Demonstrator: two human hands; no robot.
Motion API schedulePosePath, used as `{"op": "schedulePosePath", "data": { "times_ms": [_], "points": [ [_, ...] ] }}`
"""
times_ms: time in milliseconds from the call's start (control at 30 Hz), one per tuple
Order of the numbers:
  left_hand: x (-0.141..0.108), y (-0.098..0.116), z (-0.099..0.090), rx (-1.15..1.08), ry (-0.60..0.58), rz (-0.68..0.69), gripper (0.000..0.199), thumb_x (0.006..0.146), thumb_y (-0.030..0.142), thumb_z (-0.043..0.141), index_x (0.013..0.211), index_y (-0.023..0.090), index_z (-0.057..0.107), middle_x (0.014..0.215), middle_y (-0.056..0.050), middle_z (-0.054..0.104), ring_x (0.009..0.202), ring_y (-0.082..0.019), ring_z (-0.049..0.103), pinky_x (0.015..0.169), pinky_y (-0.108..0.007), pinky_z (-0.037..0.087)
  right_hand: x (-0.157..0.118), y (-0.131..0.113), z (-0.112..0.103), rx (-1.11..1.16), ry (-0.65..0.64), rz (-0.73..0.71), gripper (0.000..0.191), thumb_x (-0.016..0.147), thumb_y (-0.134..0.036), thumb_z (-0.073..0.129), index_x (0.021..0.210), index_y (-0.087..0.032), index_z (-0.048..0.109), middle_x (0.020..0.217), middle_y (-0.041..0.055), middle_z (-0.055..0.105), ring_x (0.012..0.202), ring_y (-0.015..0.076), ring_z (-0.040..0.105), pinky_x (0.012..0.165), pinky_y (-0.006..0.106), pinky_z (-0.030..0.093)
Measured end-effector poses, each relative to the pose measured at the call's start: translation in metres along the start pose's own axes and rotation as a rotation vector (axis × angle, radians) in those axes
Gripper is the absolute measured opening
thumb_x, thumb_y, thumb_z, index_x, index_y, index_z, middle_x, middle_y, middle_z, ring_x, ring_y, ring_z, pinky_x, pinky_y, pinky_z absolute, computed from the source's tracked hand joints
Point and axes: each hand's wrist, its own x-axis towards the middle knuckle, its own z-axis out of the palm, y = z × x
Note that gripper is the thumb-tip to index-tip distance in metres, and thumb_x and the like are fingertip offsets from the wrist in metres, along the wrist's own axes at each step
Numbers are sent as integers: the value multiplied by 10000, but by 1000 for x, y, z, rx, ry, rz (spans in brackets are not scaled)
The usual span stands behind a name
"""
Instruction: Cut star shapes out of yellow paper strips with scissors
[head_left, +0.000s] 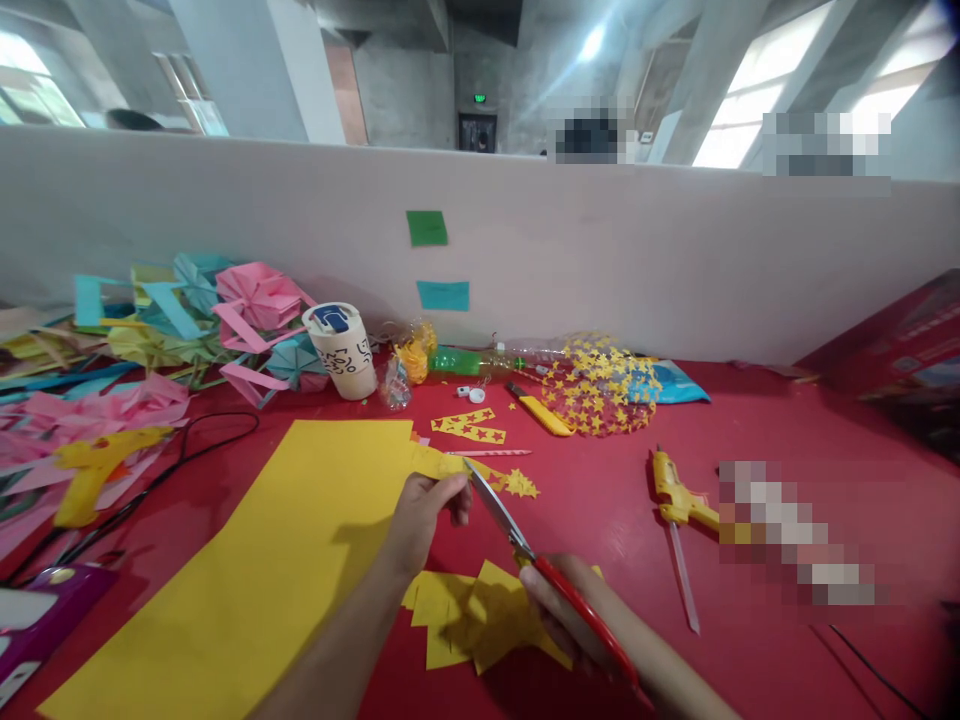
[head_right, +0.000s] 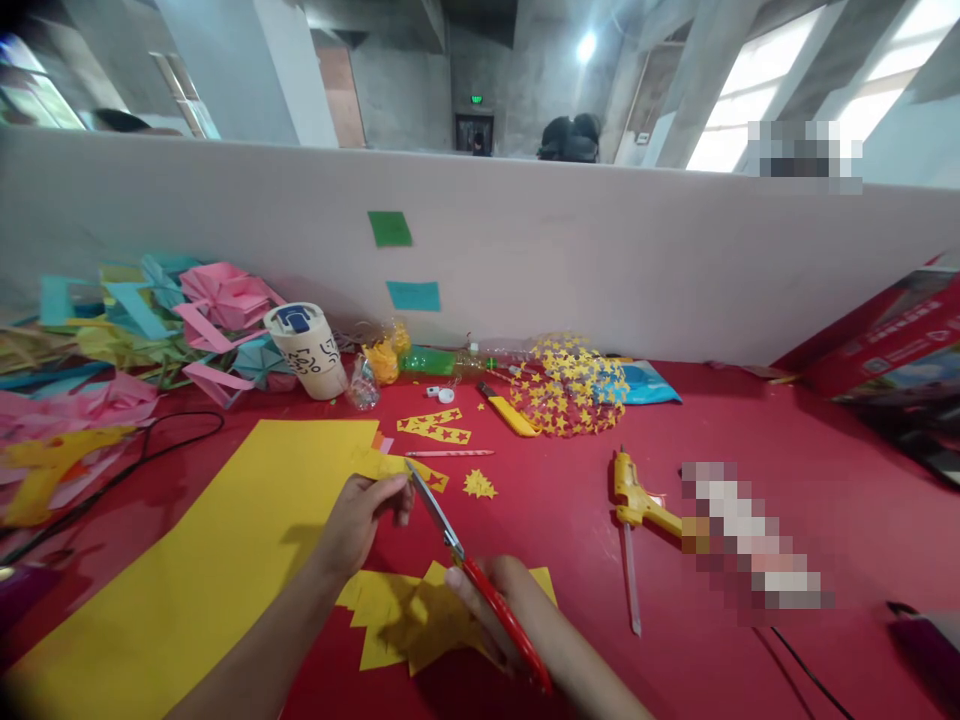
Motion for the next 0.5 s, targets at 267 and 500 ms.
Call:
{"op": "schedulePosePath", "data": {
  "times_ms": [267, 500],
  "points": [
    [1, 1, 0, -26, -18, -6, 302, 838, 266, 586, 583, 118, 647, 519, -13, 594, 467, -99, 536, 494, -225, 405, -6, -17, -4, -86, -17, 36, 495, 877, -631, 456, 623, -212, 387, 329, -104, 367, 239, 41, 262, 284, 147, 227],
    [4, 5, 0, -46, 51, 43, 201, 836, 260, 597, 694, 128, 646, 621, -10, 640, 493, -98, 558, 514, -229, 431, -1, -9, -8, -115, -26, 53, 503, 806, -687, 500, 642, -227, 378, 359, -86, 370, 293, 88, 366, 313, 185, 281]
  ]
}}
